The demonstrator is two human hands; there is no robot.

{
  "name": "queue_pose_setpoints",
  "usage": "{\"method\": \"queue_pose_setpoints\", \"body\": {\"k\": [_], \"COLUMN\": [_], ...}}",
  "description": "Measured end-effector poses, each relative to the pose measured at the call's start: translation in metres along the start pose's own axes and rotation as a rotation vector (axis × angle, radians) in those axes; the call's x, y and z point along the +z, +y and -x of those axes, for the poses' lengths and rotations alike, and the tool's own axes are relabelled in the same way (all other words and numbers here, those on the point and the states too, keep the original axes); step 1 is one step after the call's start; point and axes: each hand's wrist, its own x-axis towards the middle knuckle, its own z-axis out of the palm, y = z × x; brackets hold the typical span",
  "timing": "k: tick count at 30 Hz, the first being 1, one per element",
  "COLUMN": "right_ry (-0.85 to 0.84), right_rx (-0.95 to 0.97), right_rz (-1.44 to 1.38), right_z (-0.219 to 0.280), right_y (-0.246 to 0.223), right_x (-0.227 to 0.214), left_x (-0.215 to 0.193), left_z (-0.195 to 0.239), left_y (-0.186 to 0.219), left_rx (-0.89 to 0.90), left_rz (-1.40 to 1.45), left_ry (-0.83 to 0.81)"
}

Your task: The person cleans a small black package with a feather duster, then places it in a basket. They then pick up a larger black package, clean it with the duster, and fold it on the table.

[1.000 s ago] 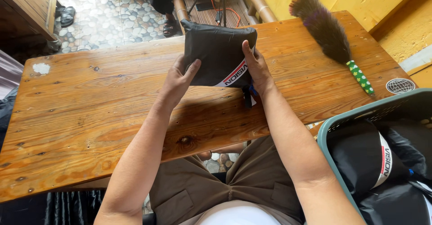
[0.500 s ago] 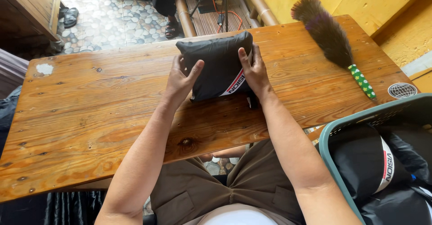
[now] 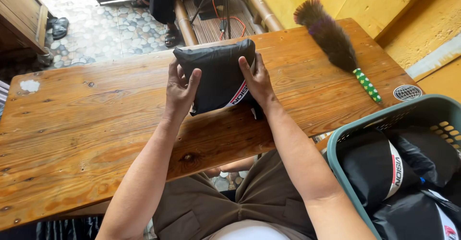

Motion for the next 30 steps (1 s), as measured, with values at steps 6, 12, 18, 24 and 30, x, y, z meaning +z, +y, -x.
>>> {"method": "queue_pose_setpoints", "body": {"k": [6,12,18,24,30], "right_ry": [-0.005,0.009,-0.002,-0.009,-0.212], "right_rx": [0.037,-0.004,-0.007,-0.002,-0.158], "right_rz": [0.021,0.026,0.031,0.089,0.459], "right_z": [-0.006,0.003,-0.004,-0.021,0.017], "right_y": [0.018,-0.014,-0.007,0.041,-0.023], "right_x": [-0.004,0.002,0.002,0.008,0.003], "left_x": [-0.001,0.008,-0.003,-0.024,-0.019], "left_z": [0.002,0.006,0.001,-0.004,-0.004], "left_y": [0.017,0.033,0.006,-0.028,-0.025], "left_rx": [0.056,-0.150,-0.085,-0.195,-0.425], "left_rz": [-0.180,-0.324,-0.112,-0.163,-0.543], "left_ry": [-0.076,0.037,0.005,0.135,0.156]}}
